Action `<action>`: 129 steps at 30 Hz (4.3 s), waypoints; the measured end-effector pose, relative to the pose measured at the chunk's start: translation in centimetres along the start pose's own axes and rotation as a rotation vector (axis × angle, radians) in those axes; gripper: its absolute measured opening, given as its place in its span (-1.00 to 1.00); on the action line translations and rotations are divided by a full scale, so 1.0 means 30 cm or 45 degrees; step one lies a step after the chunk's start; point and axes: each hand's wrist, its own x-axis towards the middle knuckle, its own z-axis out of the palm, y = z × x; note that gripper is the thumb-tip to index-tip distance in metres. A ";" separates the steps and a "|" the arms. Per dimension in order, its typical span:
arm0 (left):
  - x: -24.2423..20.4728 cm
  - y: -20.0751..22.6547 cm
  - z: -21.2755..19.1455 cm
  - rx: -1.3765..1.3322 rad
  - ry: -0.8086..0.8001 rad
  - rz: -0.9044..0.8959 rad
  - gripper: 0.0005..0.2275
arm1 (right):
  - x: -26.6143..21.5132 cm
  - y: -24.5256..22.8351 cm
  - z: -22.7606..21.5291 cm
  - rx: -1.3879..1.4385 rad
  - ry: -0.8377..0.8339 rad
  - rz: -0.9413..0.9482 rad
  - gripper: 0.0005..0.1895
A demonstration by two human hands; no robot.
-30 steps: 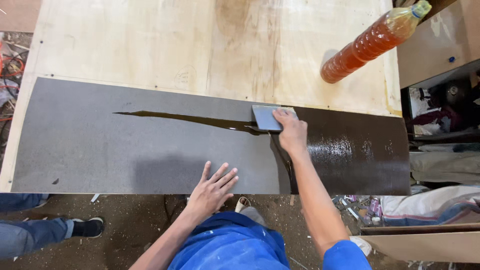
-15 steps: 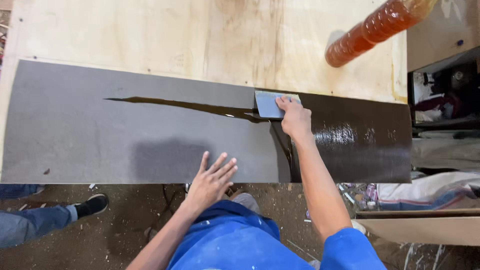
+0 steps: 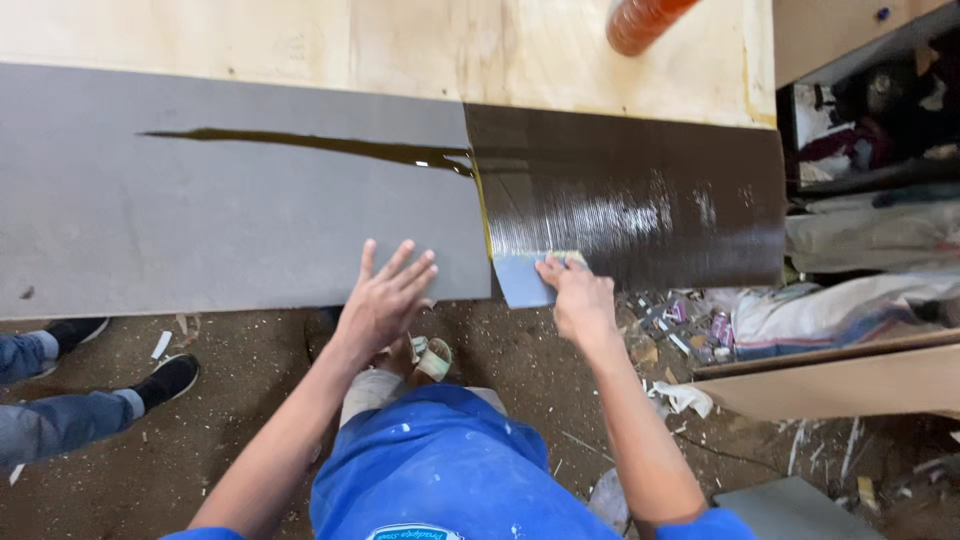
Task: The person pours a brown liquid adhesive from a bottle onto a board and spreads it across the surface with a handheld scraper.
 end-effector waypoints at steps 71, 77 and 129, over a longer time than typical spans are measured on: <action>-0.224 -0.282 -0.069 0.226 0.188 0.047 -0.51 | -0.271 -0.257 0.116 0.161 -0.212 -0.009 -0.26; -0.245 -0.375 -0.056 0.134 0.241 0.058 -0.41 | -0.424 -0.312 -0.225 1.146 0.041 -0.108 -0.13; -0.299 -0.487 -0.203 0.103 0.043 0.028 -0.41 | 0.229 -0.611 -0.206 0.092 0.230 0.175 -0.24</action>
